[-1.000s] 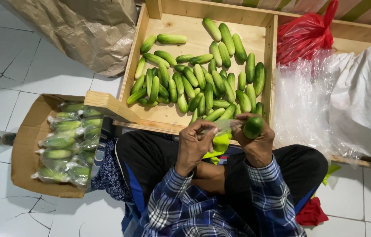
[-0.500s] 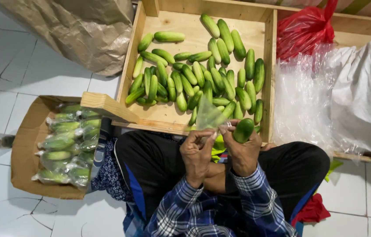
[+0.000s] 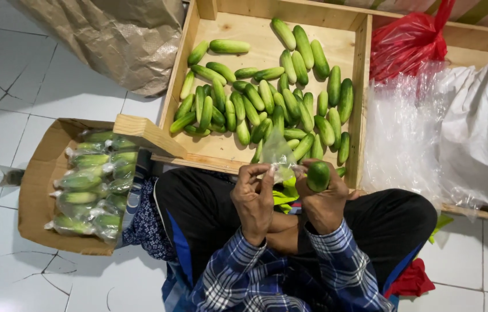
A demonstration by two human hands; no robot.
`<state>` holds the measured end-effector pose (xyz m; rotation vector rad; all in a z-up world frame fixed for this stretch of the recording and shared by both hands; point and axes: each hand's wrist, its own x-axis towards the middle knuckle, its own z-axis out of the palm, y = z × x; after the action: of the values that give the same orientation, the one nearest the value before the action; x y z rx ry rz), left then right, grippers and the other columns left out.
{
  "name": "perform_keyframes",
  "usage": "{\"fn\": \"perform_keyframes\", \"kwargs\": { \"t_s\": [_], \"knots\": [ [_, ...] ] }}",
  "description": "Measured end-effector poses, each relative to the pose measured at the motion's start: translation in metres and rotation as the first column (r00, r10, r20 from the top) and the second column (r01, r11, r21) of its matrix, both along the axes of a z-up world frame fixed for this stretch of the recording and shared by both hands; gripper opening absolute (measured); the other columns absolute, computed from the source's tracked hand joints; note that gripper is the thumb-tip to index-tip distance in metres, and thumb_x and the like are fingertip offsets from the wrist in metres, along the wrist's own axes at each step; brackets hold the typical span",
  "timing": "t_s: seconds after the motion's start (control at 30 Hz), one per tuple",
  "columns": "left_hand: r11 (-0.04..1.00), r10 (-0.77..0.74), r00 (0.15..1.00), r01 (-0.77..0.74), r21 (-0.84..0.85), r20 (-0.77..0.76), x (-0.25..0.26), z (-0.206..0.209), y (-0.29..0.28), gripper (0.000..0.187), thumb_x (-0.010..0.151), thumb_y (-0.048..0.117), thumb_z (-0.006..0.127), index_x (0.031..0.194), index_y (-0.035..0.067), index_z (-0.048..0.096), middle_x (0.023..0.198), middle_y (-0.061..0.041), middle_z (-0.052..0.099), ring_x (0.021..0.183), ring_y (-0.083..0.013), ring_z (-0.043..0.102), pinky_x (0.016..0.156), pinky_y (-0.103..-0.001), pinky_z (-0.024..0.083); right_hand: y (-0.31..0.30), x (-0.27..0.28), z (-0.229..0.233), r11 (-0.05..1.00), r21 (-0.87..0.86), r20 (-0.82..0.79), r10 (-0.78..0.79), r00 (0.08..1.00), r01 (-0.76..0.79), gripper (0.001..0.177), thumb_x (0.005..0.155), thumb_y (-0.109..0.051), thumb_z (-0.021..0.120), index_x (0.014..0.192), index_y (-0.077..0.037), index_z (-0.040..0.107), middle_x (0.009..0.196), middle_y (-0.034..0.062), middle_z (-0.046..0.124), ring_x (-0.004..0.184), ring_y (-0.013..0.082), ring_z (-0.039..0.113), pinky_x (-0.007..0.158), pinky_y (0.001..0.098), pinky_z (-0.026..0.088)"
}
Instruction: The person picks up cucumbers from a wooden crate, places them into small plastic bags, and then puts the bagged cucumbers into a cardboard box.
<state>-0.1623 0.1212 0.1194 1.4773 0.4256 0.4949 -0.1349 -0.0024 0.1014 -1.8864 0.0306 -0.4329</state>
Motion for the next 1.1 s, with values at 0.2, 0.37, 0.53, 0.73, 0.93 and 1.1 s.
{"fn": "perform_keyframes", "kwargs": {
  "t_s": [0.2, 0.37, 0.53, 0.73, 0.93, 1.1],
  "knots": [
    [0.992, -0.034, 0.999, 0.034, 0.123, -0.005, 0.007, -0.003, 0.004, 0.021, 0.084, 0.005, 0.083, 0.102, 0.004, 0.072, 0.082, -0.012, 0.077, 0.052, -0.011, 0.068, 0.05, -0.025, 0.055, -0.008, 0.0, -0.001, 0.994, 0.093, -0.015, 0.057, 0.998, -0.055, 0.025, 0.078, -0.001, 0.086, 0.1, -0.007, 0.077, 0.078, 0.0089, 0.078, 0.076, 0.0103, 0.073, 0.073, 0.0249, 0.058],
    [0.918, 0.01, 0.992, -0.059, 0.393, 0.125, 0.013, 0.001, 0.01, 0.008, 0.089, 0.015, 0.081, 0.096, 0.014, 0.078, 0.081, -0.004, 0.074, 0.07, -0.0227, 0.074, 0.059, -0.029, 0.058, -0.011, -0.003, 0.002, 0.966, 0.231, -0.024, 0.122, 0.992, -0.114, 0.034, 0.079, 0.003, 0.084, 0.111, 0.0, 0.072, 0.088, 0.0146, 0.077, 0.084, 0.014, 0.073, 0.077, 0.0282, 0.06],
    [0.873, -0.026, 0.986, -0.058, 0.483, 0.166, 0.022, 0.009, 0.014, 0.007, 0.09, 0.01, 0.074, 0.096, 0.014, 0.075, 0.077, -0.003, 0.066, 0.068, -0.0238, 0.068, 0.059, -0.031, 0.055, -0.029, 0.001, -0.011, 0.755, 0.542, 0.184, 0.32, 0.929, -0.368, 0.043, 0.103, -0.022, 0.055, 0.136, 0.006, 0.051, 0.095, 0.0193, 0.067, 0.069, 0.019, 0.069, 0.065, 0.0338, 0.062],
    [0.839, -0.023, 0.991, -0.054, 0.541, 0.134, 0.037, 0.003, 0.004, 0.005, 0.091, 0.017, 0.073, 0.095, 0.019, 0.075, 0.075, 0.002, 0.061, 0.061, -0.0184, 0.062, 0.057, -0.027, 0.053, -0.016, 0.003, 0.04, 0.774, 0.46, 0.401, 0.255, 0.88, -0.434, 0.037, 0.1, -0.006, 0.049, 0.133, 0.008, 0.042, 0.114, 0.0276, 0.058, 0.117, 0.0427, 0.064, 0.112, 0.0588, 0.046],
    [0.919, -0.136, 0.978, 0.064, 0.39, 0.16, 0.034, 0.009, -0.004, 0.01, 0.101, 0.016, 0.066, 0.102, 0.012, 0.075, 0.076, -0.006, 0.064, 0.065, -0.0259, 0.066, 0.061, -0.03, 0.057, -0.011, 0.011, 0.052, 0.961, 0.024, 0.442, 0.238, 0.865, -0.277, 0.044, 0.092, -0.002, 0.07, 0.128, 0.005, 0.045, 0.124, 0.0258, 0.066, 0.126, 0.0423, 0.063, 0.124, 0.0545, 0.028],
    [0.948, -0.235, 0.95, 0.178, 0.264, 0.204, 0.039, 0.011, -0.004, 0.013, 0.103, 0.014, 0.065, 0.104, 0.009, 0.077, 0.078, -0.009, 0.066, 0.074, -0.0237, 0.069, 0.066, -0.034, 0.058, -0.011, 0.016, 0.031, 0.927, -0.127, 0.291, 0.375, 0.88, -0.353, 0.044, 0.09, -0.002, 0.075, 0.13, 0.001, 0.057, 0.138, 0.0207, 0.065, 0.141, 0.0382, 0.049, 0.126, 0.0472, 0.015]
  ]
}}
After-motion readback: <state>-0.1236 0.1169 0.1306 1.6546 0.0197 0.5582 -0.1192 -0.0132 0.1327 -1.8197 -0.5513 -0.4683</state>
